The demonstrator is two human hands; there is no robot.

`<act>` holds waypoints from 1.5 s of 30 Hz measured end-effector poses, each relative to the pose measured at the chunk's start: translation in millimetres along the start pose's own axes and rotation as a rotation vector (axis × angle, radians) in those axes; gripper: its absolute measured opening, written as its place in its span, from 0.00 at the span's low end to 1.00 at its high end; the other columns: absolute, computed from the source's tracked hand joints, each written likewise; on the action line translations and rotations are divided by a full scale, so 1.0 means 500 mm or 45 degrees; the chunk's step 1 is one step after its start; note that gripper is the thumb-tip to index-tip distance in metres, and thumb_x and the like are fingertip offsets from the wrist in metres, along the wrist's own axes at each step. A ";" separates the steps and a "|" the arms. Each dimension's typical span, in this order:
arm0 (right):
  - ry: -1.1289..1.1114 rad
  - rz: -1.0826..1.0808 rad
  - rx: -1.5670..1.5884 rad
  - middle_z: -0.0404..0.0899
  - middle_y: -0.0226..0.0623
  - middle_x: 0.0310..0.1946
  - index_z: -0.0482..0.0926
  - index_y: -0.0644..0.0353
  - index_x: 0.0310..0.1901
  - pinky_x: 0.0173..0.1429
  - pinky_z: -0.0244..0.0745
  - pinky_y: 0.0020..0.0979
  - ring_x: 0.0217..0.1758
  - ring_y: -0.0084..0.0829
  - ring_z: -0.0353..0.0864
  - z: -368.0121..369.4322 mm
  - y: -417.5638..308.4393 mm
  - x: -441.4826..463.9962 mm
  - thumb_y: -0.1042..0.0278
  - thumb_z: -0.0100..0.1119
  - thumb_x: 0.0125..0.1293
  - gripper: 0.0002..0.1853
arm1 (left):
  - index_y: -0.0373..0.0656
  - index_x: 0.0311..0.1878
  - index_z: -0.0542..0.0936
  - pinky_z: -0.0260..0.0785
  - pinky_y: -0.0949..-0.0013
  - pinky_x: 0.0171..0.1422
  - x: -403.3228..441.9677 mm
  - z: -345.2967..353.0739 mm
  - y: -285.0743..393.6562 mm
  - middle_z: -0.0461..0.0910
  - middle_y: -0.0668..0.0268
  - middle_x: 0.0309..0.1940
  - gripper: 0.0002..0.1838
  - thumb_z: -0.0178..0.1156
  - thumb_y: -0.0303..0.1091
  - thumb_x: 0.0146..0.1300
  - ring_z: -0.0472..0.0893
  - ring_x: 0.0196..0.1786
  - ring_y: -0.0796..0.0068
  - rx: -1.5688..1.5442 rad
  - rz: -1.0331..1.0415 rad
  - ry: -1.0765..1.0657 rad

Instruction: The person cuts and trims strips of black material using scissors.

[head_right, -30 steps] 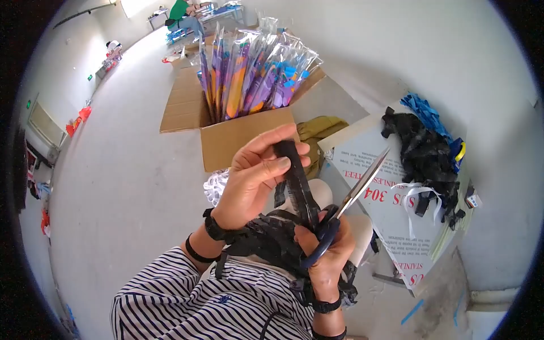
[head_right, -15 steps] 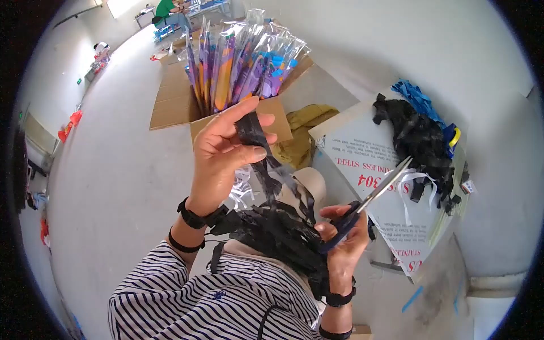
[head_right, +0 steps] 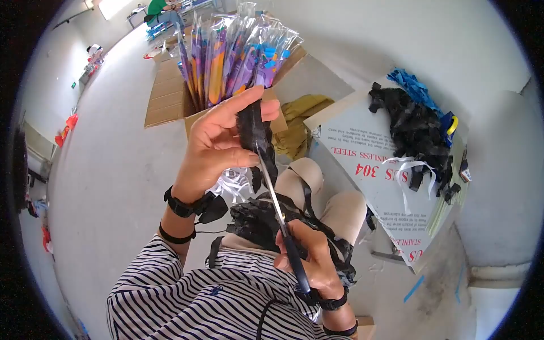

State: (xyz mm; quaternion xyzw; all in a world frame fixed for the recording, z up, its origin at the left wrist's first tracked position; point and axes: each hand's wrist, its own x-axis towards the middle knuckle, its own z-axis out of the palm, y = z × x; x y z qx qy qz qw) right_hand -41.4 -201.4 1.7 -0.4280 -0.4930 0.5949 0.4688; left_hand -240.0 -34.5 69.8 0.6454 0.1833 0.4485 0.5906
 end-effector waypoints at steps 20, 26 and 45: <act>-0.046 -0.012 0.065 0.77 0.29 0.26 0.78 0.65 0.38 0.36 0.67 0.22 0.29 0.21 0.77 -0.009 0.008 0.003 0.41 0.74 0.58 0.30 | 0.43 0.80 0.61 0.78 0.68 0.63 -0.003 0.007 0.012 0.71 0.56 0.73 0.49 0.63 0.08 0.53 0.74 0.73 0.63 -0.061 -0.087 -0.062; -0.066 0.061 0.061 0.78 0.28 0.25 0.77 0.65 0.38 0.37 0.69 0.21 0.30 0.20 0.79 -0.010 0.008 -0.009 0.44 0.74 0.59 0.28 | 0.43 0.80 0.60 0.80 0.70 0.60 -0.001 0.009 0.016 0.69 0.55 0.75 0.49 0.63 0.08 0.54 0.74 0.73 0.62 -0.059 -0.086 -0.060; 0.114 -0.040 0.135 0.77 0.30 0.30 0.77 0.67 0.42 0.35 0.68 0.21 0.29 0.20 0.76 0.030 0.022 0.033 0.37 0.77 0.55 0.36 | 0.46 0.82 0.54 0.81 0.70 0.55 -0.019 0.034 0.026 0.65 0.57 0.77 0.51 0.59 0.07 0.56 0.86 0.57 0.64 -0.144 -0.260 -0.120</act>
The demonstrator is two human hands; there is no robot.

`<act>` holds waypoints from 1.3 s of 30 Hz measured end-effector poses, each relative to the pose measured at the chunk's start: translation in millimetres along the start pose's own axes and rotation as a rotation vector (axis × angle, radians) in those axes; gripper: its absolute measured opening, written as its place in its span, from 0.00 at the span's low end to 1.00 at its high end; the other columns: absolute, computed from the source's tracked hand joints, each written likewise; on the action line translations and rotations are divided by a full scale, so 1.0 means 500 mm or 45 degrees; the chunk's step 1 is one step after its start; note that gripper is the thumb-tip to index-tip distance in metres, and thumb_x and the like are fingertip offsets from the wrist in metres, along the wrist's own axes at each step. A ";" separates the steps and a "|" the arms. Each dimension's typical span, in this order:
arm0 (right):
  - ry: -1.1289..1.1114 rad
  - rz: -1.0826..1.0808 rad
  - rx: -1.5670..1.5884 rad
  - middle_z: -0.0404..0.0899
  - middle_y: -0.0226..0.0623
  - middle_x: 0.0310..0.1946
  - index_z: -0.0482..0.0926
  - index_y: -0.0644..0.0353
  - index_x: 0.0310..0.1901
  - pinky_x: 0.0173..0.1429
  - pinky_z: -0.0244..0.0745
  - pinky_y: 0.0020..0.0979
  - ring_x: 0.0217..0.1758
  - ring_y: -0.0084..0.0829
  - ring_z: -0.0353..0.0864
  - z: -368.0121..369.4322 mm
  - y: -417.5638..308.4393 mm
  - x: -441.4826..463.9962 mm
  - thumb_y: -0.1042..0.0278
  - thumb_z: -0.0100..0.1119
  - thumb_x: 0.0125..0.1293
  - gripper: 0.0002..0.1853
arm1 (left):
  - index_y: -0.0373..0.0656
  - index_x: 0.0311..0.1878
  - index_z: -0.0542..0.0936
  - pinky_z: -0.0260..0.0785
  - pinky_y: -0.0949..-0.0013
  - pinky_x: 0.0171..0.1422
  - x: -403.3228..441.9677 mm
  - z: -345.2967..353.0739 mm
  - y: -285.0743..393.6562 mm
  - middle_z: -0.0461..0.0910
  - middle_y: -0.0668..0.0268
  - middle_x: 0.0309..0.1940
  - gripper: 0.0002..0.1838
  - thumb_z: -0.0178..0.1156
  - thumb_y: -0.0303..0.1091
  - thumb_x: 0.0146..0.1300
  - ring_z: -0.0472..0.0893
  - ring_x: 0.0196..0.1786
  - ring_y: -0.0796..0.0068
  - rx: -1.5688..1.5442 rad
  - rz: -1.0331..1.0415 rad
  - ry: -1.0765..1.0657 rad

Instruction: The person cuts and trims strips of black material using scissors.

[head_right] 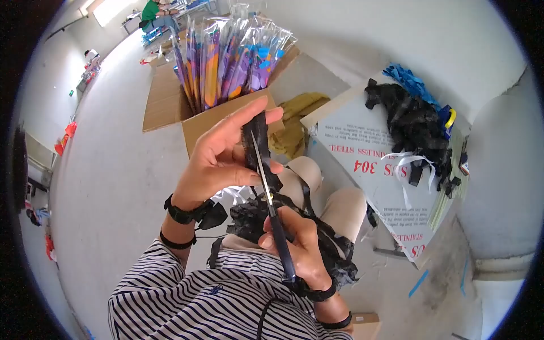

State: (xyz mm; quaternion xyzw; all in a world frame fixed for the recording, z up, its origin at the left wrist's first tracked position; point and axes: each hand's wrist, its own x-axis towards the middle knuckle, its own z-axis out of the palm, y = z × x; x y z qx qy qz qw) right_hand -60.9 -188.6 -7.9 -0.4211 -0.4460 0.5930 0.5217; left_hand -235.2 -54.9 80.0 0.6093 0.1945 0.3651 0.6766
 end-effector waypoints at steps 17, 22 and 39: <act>0.048 -0.081 -0.028 0.77 0.31 0.23 0.78 0.67 0.37 0.31 0.68 0.22 0.24 0.22 0.76 0.024 -0.004 0.012 0.35 0.72 0.59 0.34 | 0.49 0.84 0.49 0.79 0.74 0.54 0.001 -0.007 -0.002 0.58 0.59 0.81 0.56 0.56 0.07 0.51 0.79 0.52 0.86 0.112 0.129 -0.017; 0.059 -0.070 0.075 0.75 0.24 0.27 0.79 0.67 0.37 0.34 0.63 0.21 0.29 0.16 0.70 0.026 0.003 0.009 0.54 0.77 0.61 0.22 | 0.49 0.84 0.48 0.79 0.73 0.52 0.001 -0.007 -0.004 0.56 0.58 0.82 0.57 0.56 0.07 0.51 0.79 0.51 0.86 0.148 0.137 -0.010; 0.107 -0.079 0.011 0.78 0.32 0.26 0.79 0.68 0.35 0.28 0.72 0.21 0.23 0.20 0.78 0.033 -0.013 0.010 0.54 0.74 0.65 0.22 | 0.49 0.85 0.44 0.81 0.73 0.52 0.002 -0.003 -0.017 0.56 0.53 0.81 0.59 0.58 0.06 0.51 0.81 0.58 0.77 0.104 0.105 -0.047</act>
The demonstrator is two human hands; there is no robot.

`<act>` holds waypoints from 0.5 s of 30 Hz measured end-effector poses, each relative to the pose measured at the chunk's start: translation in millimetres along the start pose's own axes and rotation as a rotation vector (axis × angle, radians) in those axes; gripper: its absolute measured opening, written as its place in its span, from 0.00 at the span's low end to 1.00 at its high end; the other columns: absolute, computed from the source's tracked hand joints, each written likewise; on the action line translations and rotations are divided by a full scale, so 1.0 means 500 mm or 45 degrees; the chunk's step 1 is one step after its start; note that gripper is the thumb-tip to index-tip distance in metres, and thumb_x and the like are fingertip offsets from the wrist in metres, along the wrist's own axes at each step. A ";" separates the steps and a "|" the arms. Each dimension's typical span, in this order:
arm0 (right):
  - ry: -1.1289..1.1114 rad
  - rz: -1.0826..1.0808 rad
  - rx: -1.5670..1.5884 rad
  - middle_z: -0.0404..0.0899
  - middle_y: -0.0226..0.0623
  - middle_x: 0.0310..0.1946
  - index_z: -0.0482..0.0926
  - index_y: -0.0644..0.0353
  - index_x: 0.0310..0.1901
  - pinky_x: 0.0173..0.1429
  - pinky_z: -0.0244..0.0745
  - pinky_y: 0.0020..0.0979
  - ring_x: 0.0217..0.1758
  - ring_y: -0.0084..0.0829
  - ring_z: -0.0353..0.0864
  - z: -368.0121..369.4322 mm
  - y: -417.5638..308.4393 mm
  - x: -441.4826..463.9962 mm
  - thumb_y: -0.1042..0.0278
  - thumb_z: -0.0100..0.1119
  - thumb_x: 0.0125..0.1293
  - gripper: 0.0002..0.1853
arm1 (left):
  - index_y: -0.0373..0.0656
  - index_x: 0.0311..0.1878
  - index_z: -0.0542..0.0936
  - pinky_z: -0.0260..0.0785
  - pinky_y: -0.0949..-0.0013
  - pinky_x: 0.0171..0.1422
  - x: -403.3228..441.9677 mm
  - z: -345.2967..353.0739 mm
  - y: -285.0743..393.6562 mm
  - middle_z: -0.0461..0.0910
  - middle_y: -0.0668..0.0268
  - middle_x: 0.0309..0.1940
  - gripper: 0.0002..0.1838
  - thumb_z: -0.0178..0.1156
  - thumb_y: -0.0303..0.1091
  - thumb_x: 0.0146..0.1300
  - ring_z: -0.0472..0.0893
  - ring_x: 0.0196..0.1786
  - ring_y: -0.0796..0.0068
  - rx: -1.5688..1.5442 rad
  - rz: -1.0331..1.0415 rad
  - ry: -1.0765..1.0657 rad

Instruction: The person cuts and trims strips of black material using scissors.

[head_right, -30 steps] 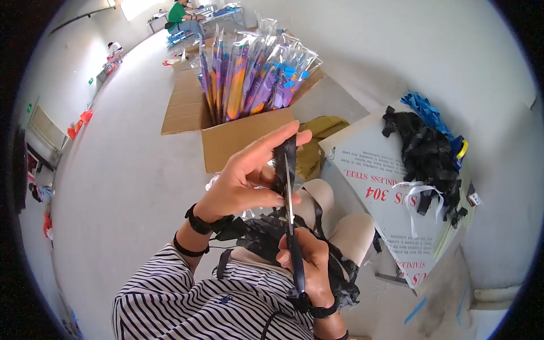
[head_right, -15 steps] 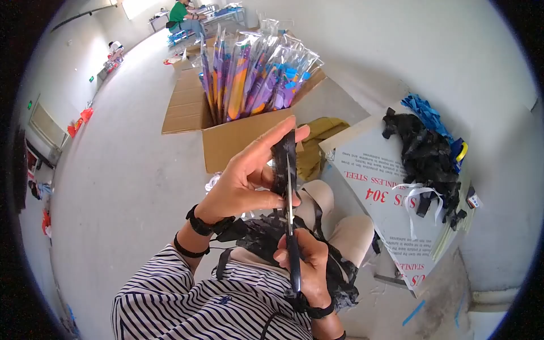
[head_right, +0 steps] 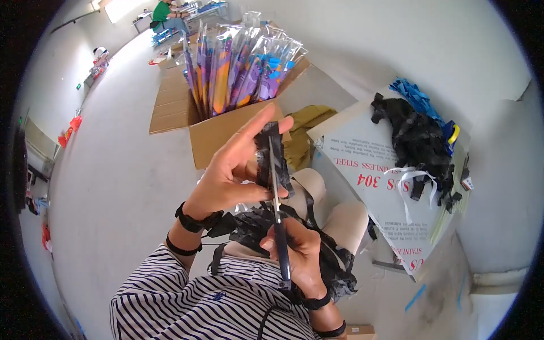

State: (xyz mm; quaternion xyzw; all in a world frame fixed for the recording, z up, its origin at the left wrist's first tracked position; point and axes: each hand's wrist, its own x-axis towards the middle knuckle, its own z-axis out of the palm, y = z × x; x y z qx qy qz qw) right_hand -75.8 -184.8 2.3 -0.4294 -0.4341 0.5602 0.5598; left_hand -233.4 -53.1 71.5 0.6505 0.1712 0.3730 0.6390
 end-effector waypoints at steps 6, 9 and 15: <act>0.021 0.030 0.038 0.78 0.25 0.23 0.80 0.64 0.34 0.28 0.63 0.19 0.23 0.13 0.71 0.006 -0.002 0.000 0.62 0.76 0.63 0.16 | 0.49 0.85 0.44 0.80 0.73 0.53 -0.002 0.002 0.001 0.59 0.52 0.80 0.59 0.59 0.06 0.51 0.80 0.59 0.78 0.051 0.004 0.016; 0.018 0.016 0.027 0.79 0.25 0.24 0.80 0.64 0.34 0.27 0.63 0.19 0.22 0.13 0.71 0.003 0.001 -0.001 0.61 0.76 0.63 0.15 | 0.49 0.85 0.43 0.80 0.74 0.53 0.000 0.011 0.001 0.60 0.52 0.80 0.59 0.58 0.06 0.51 0.80 0.59 0.78 0.076 0.006 0.059; 0.027 -0.006 0.030 0.81 0.27 0.25 0.80 0.65 0.34 0.27 0.64 0.19 0.22 0.14 0.72 0.006 -0.002 -0.003 0.62 0.75 0.64 0.15 | 0.54 0.85 0.41 0.83 0.69 0.51 -0.001 0.014 -0.011 0.58 0.51 0.80 0.62 0.57 0.04 0.49 0.88 0.49 0.70 0.136 0.040 0.053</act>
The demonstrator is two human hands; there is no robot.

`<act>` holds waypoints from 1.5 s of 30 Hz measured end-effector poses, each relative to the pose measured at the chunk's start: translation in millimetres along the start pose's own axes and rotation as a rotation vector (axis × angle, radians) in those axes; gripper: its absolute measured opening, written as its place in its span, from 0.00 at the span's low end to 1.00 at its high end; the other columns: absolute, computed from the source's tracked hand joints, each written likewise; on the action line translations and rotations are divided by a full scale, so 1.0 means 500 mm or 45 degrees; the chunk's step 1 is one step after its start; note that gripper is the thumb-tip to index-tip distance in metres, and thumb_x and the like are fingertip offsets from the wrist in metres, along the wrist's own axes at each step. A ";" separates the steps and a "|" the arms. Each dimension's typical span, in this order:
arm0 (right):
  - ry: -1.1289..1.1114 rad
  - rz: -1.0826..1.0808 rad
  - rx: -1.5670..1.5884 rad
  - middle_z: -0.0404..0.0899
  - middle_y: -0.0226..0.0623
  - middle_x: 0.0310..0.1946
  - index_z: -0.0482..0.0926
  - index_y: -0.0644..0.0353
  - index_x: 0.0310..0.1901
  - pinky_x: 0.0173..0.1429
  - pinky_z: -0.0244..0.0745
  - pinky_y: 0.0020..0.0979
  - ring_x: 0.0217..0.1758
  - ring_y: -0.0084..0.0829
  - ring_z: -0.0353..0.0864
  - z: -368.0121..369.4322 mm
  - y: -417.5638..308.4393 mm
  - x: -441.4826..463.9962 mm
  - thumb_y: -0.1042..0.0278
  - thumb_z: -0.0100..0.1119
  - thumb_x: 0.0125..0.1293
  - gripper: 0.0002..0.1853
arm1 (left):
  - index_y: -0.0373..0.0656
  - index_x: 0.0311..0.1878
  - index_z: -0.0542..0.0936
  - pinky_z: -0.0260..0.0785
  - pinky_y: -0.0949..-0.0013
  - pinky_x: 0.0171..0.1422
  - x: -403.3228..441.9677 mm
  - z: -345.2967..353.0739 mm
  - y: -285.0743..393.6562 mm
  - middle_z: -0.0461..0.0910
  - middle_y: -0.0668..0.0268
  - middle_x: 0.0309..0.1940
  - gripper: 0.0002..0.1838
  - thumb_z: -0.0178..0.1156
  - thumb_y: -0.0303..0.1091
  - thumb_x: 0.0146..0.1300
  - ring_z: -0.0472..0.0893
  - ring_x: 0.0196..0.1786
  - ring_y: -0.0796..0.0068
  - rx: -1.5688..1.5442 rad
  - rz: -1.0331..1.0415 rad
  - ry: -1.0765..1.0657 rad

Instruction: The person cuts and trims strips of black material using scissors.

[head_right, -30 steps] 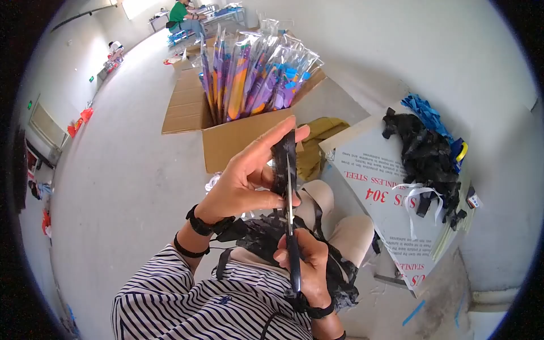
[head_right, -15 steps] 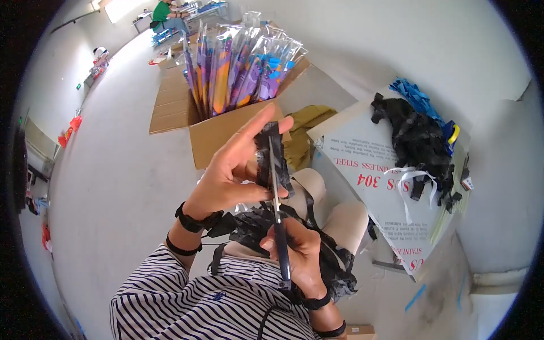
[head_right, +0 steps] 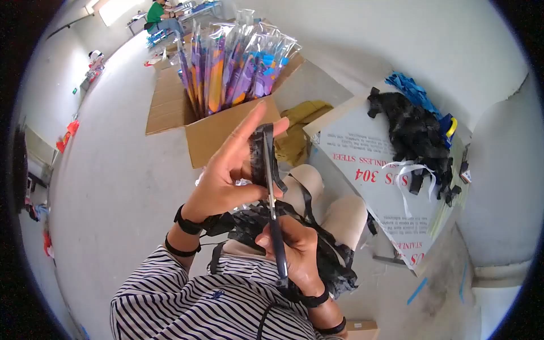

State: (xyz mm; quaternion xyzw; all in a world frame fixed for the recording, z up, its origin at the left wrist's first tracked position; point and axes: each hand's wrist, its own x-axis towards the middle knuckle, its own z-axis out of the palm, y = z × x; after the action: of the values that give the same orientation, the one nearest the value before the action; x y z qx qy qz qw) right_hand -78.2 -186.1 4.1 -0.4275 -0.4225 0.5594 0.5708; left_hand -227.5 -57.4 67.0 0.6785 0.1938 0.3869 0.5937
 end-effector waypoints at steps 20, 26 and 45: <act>0.040 0.067 -0.079 0.77 0.33 0.20 0.77 0.67 0.33 0.28 0.71 0.22 0.21 0.23 0.78 0.018 -0.014 0.008 0.24 0.70 0.52 0.41 | 0.51 0.85 0.40 0.78 0.73 0.42 -0.006 -0.013 -0.013 0.60 0.55 0.81 0.63 0.56 0.07 0.45 0.78 0.43 0.83 0.103 0.102 -0.025; -0.041 0.043 0.110 0.78 0.31 0.28 0.79 0.68 0.36 0.31 0.72 0.21 0.25 0.19 0.77 -0.003 0.002 0.001 0.52 0.75 0.64 0.23 | 0.51 0.85 0.41 0.80 0.73 0.41 -0.002 -0.012 -0.016 0.58 0.56 0.81 0.63 0.56 0.08 0.45 0.79 0.44 0.83 0.116 0.101 -0.004; 0.016 0.027 0.037 0.79 0.29 0.25 0.81 0.67 0.35 0.27 0.69 0.18 0.22 0.17 0.76 -0.002 -0.002 -0.003 0.60 0.75 0.64 0.16 | 0.50 0.85 0.43 0.78 0.68 0.60 -0.006 -0.025 -0.011 0.66 0.52 0.76 0.55 0.54 0.09 0.56 0.83 0.58 0.74 -0.108 0.076 -0.005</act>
State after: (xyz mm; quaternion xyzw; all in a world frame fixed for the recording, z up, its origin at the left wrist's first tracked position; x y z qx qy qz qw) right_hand -77.0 -187.4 4.6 -0.4273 -0.4061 0.5688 0.5736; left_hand -237.6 -50.3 60.6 0.6591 0.1558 0.4108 0.6104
